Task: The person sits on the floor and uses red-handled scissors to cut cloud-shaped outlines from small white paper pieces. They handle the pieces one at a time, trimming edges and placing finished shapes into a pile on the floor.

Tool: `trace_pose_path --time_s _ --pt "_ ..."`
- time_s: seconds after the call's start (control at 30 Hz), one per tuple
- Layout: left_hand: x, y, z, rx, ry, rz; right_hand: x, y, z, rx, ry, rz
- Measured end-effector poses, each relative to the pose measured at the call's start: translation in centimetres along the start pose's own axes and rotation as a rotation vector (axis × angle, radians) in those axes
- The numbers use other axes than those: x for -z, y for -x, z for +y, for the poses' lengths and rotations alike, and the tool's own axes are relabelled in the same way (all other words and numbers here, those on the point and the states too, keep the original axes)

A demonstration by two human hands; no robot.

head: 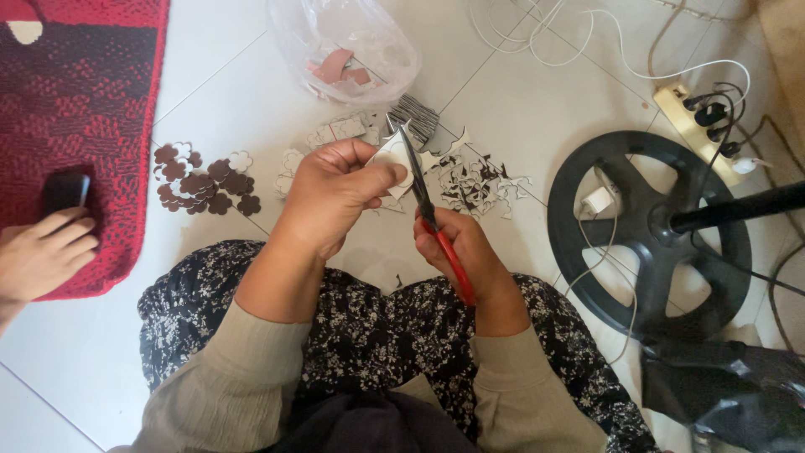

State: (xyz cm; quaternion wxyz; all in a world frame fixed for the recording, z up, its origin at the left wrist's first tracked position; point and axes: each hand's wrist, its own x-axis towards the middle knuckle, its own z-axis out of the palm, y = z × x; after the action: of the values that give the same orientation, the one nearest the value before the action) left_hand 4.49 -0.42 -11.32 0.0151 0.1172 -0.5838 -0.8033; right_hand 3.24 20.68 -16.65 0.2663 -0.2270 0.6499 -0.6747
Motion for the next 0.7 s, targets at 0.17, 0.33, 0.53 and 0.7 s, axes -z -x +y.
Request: trace_pose_path --time_s 0.17,0.33,0.53,0.7 --pt "0.3 0.0 0.0 0.023 -0.002 0.001 0.2 0.0 0.0 -0.003 0.045 -0.003" --pt "0.8 -0.5 -1.8 0.004 0.013 -0.005 0.6 0.1 0.9 -0.025 0.093 -0.004" --pt "3.1 -1.1 -7.0 -0.006 0.159 -0.007 -0.3 -0.7 4.6 -0.060 0.139 -0.019" --pt "5.5 -0.8 -10.3 -0.006 0.186 -0.019 -2.3 -1.1 7.2 -0.131 0.100 -0.006"
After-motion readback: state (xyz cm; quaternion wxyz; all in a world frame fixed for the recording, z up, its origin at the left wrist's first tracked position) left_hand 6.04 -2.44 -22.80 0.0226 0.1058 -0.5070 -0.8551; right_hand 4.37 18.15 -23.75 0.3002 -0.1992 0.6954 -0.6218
